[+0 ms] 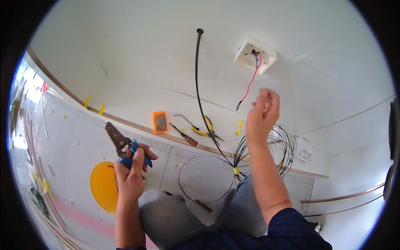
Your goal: The person strips the insulation off a red wire using a screwdriver, then retrieves a white electrical outlet cover from a yellow bucket and places it on the wall. They then move to another outlet, strip wires, and connect them to the outlet terminals using pliers.
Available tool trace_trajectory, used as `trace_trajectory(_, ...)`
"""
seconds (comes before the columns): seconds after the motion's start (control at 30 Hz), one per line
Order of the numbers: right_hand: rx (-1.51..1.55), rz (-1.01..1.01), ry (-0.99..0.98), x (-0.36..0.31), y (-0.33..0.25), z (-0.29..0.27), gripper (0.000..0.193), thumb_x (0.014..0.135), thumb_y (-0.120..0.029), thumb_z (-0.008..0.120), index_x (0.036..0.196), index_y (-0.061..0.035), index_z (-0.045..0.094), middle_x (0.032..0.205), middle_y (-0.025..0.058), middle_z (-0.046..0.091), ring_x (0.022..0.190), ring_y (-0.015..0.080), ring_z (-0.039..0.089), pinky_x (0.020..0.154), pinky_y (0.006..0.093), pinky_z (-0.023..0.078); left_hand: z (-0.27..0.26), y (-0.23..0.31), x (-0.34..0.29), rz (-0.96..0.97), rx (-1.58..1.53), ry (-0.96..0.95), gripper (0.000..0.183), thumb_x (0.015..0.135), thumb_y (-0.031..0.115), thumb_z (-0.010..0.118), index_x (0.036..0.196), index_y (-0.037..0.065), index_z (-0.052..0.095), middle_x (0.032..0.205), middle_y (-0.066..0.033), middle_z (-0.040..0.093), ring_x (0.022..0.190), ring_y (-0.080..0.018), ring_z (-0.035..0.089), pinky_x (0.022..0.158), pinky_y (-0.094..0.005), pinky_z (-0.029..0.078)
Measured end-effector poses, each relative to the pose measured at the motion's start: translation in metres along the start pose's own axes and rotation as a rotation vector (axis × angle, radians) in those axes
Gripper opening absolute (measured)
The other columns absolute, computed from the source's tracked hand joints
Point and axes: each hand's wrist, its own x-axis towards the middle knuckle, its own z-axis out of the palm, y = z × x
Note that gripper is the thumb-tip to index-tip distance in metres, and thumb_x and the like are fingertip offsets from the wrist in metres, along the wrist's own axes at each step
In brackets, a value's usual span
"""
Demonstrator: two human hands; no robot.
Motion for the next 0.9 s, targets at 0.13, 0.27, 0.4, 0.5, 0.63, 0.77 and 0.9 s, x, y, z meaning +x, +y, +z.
trace_trajectory(0.13, 0.189, 0.293, -0.094, 0.032, 0.004, 0.006, 0.028, 0.106, -0.015, 0.052, 0.129, 0.0009, 0.059, 0.109, 0.0087, 0.065, 0.086, 0.0136, 0.059, 0.078, 0.0274, 0.05, 0.029, 0.013, 0.013, 0.032, 0.124, -0.122, 0.031, 0.11, 0.026, 0.051, 0.106, -0.003, 0.063, 0.088, -0.0097, 0.072, 0.072, -0.0088, 0.058, 0.061, -0.023, 0.046)
trace_trajectory(0.27, 0.461, 0.374, -0.21, 0.039, 0.009, 0.005, 0.025, 0.106, -0.019, 0.059, 0.121, 0.0002, 0.064, 0.094, 0.0052, 0.067, 0.085, 0.0129, 0.059, 0.087, 0.0312, 0.048, 0.044, 0.02, 0.02, -0.019, 0.243, -0.179, 0.03, 0.108, 0.026, 0.056, 0.106, -0.002, 0.065, 0.087, -0.0076, 0.071, 0.069, -0.0094, 0.056, 0.063, -0.026, 0.047)
trace_trajectory(0.4, 0.507, 0.429, -0.2, 0.045, 0.009, -0.006, 0.017, 0.105, -0.015, 0.058, 0.11, -0.0001, 0.066, 0.082, 0.0035, 0.065, 0.071, 0.0095, 0.055, 0.066, 0.0266, 0.047, 0.067, 0.031, 0.04, 0.029, 0.48, -0.227, 0.028, 0.103, 0.024, 0.062, 0.104, -0.004, 0.066, 0.088, -0.0119, 0.067, 0.071, -0.0215, 0.058, 0.071, -0.0359, 0.05)
trace_trajectory(0.5, 0.508, 0.453, -0.216, 0.048, 0.004, -0.011, 0.016, 0.104, -0.014, 0.06, 0.106, -0.0002, 0.067, 0.077, 0.0025, 0.063, 0.063, 0.0085, 0.052, 0.06, 0.0252, 0.044, 0.088, 0.029, 0.063, 0.254, 0.665, -0.238, 0.024, 0.102, 0.023, 0.063, 0.1, -0.001, 0.066, 0.091, -0.0141, 0.056, 0.076, -0.0306, 0.054, 0.07, -0.0387, 0.045)
trace_trajectory(0.63, 0.465, 0.453, -0.234, 0.048, 0.0, -0.012, 0.014, 0.103, -0.013, 0.061, 0.104, -0.0005, 0.069, 0.073, 0.0019, 0.061, 0.058, 0.0082, 0.049, 0.054, 0.0246, 0.041, 0.119, 0.042, 0.09, 0.372, 0.839, -0.249, 0.026, 0.102, 0.026, 0.063, 0.102, 0.001, 0.07, 0.09, -0.0139, 0.058, 0.079, -0.033, 0.058, 0.072, -0.0422, 0.046)
trace_trajectory(0.77, 0.368, 0.427, -0.262, 0.048, 0.01, -0.019, 0.013, 0.103, -0.009, 0.06, 0.103, 0.0005, 0.069, 0.071, 0.0019, 0.06, 0.055, 0.0074, 0.047, 0.051, 0.0235, 0.039, 0.146, 0.053, 0.108, 0.356, 1.086, -0.277, 0.032, 0.101, 0.035, 0.064, 0.108, 0.006, 0.073, 0.083, -0.0137, 0.065, 0.081, -0.0356, 0.065, 0.072, -0.0454, 0.05)
trace_trajectory(0.9, 0.37, 0.404, -0.272, 0.048, 0.011, -0.024, 0.009, 0.1, -0.001, 0.059, 0.098, 0.0019, 0.067, 0.071, 0.0018, 0.062, 0.061, 0.005, 0.052, 0.054, 0.0237, 0.037, 0.157, 0.057, 0.126, 0.355, 1.253, -0.315, 0.031, 0.1, 0.035, 0.064, 0.107, 0.007, 0.074, 0.08, -0.0144, 0.067, 0.078, -0.0353, 0.067, 0.071, -0.0458, 0.051)
